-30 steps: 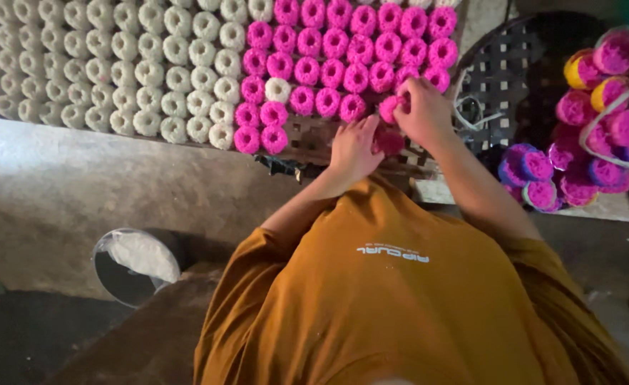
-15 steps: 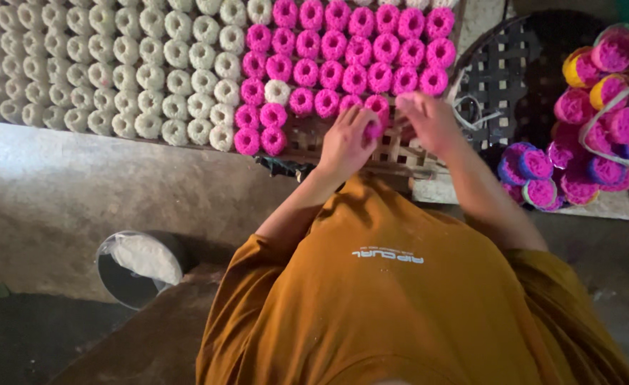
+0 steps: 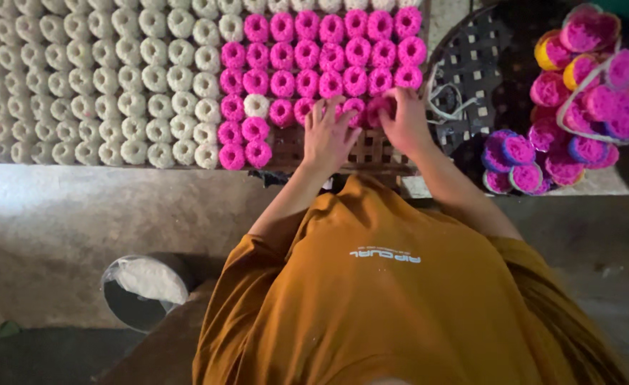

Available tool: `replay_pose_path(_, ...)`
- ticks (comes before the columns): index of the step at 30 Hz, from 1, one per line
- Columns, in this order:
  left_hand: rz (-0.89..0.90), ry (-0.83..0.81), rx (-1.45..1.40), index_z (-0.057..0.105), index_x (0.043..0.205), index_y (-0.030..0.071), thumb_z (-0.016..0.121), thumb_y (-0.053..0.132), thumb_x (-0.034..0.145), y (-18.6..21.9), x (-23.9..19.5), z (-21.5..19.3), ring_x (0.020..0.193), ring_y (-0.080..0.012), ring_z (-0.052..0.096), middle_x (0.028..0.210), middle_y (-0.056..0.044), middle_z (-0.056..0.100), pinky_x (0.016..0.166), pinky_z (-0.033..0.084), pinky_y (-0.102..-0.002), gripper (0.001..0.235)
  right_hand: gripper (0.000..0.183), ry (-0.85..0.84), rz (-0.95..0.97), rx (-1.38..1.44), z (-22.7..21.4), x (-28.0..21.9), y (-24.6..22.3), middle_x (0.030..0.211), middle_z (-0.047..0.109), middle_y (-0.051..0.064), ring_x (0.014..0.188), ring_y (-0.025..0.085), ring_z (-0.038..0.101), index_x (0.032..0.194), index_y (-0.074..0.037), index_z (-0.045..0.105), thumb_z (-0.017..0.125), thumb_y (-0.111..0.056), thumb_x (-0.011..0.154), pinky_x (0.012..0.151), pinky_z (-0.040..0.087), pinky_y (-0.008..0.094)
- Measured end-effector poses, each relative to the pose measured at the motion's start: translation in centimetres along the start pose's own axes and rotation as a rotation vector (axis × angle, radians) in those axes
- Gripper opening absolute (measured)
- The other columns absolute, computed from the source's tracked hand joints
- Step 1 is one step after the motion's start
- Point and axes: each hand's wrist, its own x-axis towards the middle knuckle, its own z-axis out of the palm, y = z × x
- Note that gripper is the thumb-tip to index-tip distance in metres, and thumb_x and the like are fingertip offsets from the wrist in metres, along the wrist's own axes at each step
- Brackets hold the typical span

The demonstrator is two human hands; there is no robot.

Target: The person repeatedly picks up small pink and yellow ring-shaped items from a basket and places them into empty slots on a large wooden grid. The person also handles a few blue and green items, arranging them among the pink ones. The grid gradually fills with the colorful items.

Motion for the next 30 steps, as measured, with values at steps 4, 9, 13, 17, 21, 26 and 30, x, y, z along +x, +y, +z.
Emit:
replay_pose_path(4, -0.036, 0.022, -0.017, 0.068, 0.129, 0.017, 0.072, 0.033, 0.091, 1.1, 0.9, -1.2, 0.13, -0.036, 0.041, 0.14, -0.009, 0.047, 0.107, 0.035, -0.056, 0.041, 0.041, -0.019, -0.016, -0.194, -0.9, 0.3, -2.1, 0.121, 0.066, 0.022, 0.099, 0.045, 0.065, 0.13, -0.004, 0.062, 0.067, 0.004, 0.09, 0.079, 0.051, 0.054)
replay_pose_path(9, 0.062, 0.117, -0.141, 0.066, 0.133, 0.014, 0.071, 0.025, 0.096, 4.9, 1.2, -0.9, 0.127, -0.0346, 0.047, 0.138, -0.01, 0.052, 0.107, 0.037, -0.054, 0.039, 0.034, -0.028, 0.112, -0.138, -8.4, 0.2, -3.7, 0.122, 0.066, 0.015, 0.093, 0.035, 0.071, 0.123, -0.009, 0.064, 0.075, -0.013, 0.091, 0.079, 0.058, 0.043)
replay_pose_path(13, 0.096, -0.145, -0.636, 0.062, 0.133, 0.015, 0.06, 0.021, 0.095, 9.6, 1.1, 4.8, 0.124, -0.028, 0.065, 0.133, -0.009, 0.062, 0.109, 0.055, -0.04, 0.038, 0.039, -0.243, 0.187, -0.063, -19.9, -2.7, -0.8, 0.119, 0.067, 0.012, 0.106, 0.033, 0.069, 0.129, -0.014, 0.067, 0.077, -0.024, 0.092, 0.088, 0.055, 0.045)
replay_pose_path(17, 0.282, -0.367, -0.637, 0.041, 0.141, -0.007, 0.073, 0.037, 0.098, 15.0, 1.7, 15.1, 0.121, -0.0464, 0.056, 0.133, -0.033, 0.055, 0.099, 0.048, -0.049, 0.069, 0.069, -0.458, 0.145, -0.264, -24.6, -7.1, 3.2, 0.125, 0.062, 0.02, 0.117, 0.044, 0.056, 0.133, -0.012, 0.063, 0.087, -0.021, 0.069, 0.098, 0.046, 0.05)
replay_pose_path(21, -0.186, -0.707, -0.823, 0.04, 0.13, -0.002, 0.064, 0.042, 0.093, 18.1, 3.8, 22.9, 0.106, -0.0358, 0.071, 0.112, -0.023, 0.067, 0.092, 0.056, -0.044, 0.062, 0.071, -0.374, 0.133, -0.251, -24.0, -9.1, 5.7, 0.13, 0.059, 0.02, 0.122, 0.043, 0.052, 0.137, -0.016, 0.065, 0.081, -0.01, 0.067, 0.103, 0.045, 0.048)
replay_pose_path(26, -0.222, -0.449, -0.936, 0.051, 0.13, 0.008, 0.068, 0.036, 0.094, 18.1, 5.9, 22.2, 0.1, -0.0283, 0.071, 0.107, -0.016, 0.07, 0.089, 0.057, -0.042, 0.049, 0.06, -0.238, 0.095, -0.091, -23.7, -8.3, 6.2, 0.12, 0.058, 0.016, 0.12, 0.037, 0.057, 0.128, -0.015, 0.066, 0.085, -0.006, 0.071, 0.105, 0.049, 0.045)
replay_pose_path(30, -0.467, -0.498, -1.547, 0.054, 0.132, 0.014, 0.073, 0.035, 0.093, 15.2, 6.7, 13.9, 0.109, -0.018, 0.064, 0.121, -0.006, 0.064, 0.086, 0.058, -0.04, 0.048, 0.06, -0.214, 0.325, 0.369, -24.6, -6.2, 5.6, 0.124, 0.056, 0.011, 0.11, 0.025, 0.059, 0.135, -0.012, 0.06, 0.085, -0.01, 0.08, 0.091, 0.053, 0.037)
